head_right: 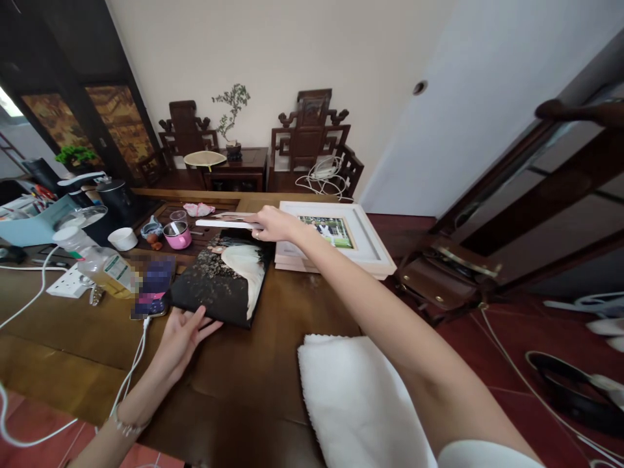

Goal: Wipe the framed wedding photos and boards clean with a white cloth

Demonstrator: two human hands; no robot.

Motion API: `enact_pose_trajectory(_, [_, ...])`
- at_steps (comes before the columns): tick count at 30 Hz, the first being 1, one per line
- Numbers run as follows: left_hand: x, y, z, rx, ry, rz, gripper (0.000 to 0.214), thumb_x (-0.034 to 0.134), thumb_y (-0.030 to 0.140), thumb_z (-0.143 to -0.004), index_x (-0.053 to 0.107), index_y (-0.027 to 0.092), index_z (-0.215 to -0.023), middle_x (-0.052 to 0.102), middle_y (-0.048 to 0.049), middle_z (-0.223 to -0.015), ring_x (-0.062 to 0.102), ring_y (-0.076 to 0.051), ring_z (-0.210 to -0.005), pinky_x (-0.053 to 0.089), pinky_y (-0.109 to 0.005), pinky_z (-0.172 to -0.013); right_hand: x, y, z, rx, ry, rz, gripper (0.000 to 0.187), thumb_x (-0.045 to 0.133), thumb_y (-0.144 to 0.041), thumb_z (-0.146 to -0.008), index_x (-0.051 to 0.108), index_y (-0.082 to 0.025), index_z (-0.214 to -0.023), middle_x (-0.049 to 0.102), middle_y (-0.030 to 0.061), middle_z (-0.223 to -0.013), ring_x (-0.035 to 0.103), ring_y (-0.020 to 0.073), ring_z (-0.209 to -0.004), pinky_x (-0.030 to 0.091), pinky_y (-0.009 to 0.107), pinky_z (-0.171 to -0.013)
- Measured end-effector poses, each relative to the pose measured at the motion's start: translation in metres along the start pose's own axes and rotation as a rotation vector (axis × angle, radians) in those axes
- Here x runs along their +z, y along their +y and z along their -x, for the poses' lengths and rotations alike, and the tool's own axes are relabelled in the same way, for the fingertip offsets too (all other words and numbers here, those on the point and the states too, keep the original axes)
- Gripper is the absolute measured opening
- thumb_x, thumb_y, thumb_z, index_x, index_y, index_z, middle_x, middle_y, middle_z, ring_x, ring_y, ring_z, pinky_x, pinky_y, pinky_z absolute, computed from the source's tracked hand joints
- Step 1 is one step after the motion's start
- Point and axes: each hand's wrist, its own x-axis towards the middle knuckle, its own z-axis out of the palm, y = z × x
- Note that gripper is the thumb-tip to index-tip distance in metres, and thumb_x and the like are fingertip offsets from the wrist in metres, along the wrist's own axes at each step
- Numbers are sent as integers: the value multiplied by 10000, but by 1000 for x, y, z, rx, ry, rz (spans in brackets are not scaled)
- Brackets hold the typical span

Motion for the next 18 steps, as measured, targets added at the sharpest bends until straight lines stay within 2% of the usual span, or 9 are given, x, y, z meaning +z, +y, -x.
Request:
enact_pose_trajectory(4, [4,-16,-34,25,6,62,484,777,216,-688,437,217,-1033,613,68,-738,671,-144,-795,506,-533,-910,4,-3,2,2,-3,24,306,453,-166,-725,646,-137,-961,616,27,-649,396,129,-519,282,258,-562])
enact_pose_trajectory(6, [8,-23,-48,14,17,63,408,740,185,-731,434,208,-999,627,61,-769,676,-125,-781,494,-532,-932,7,-5,4,3,-4,54,304,441,-173,-758,633,-139,-991,641,44,-706,454,143,-560,299,261,-580])
enact_pose_trajectory(10, [18,-28,-70,-68,133,-3,247,648,106,-812,435,169,-919,629,23,-764,700,-128,-734,502,-482,-939,18,-9,8,-7,-8,121,303,403,-185,-829,580,-149,-1072,672,82,-896,556,177,-694,346,270,-624])
enact_pose_trajectory(12, [24,-27,-76,-118,164,-74,196,638,118,-821,453,134,-884,629,-16,-724,716,-179,-728,520,-459,-916,25,-12,9,-9,-27,175,325,392,-175,-848,547,-125,-1129,660,119,-1007,587,202,-769,380,288,-657])
enact_pose_trajectory(15, [33,-24,-82,-179,121,-186,143,612,159,-844,511,59,-840,667,-132,-715,721,-259,-751,548,-439,-866,39,-18,10,-12,-77,289,393,392,-122,-843,488,-48,-1217,607,195,-1149,604,255,-922,430,331,-738])
enact_pose_trajectory(18, [38,-22,-87,-215,93,-231,171,602,170,-852,558,9,-813,688,-202,-705,717,-289,-782,565,-409,-833,55,-27,12,-53,-99,375,470,386,-56,-823,421,30,-1284,532,267,-1255,535,303,-1122,440,379,-861])
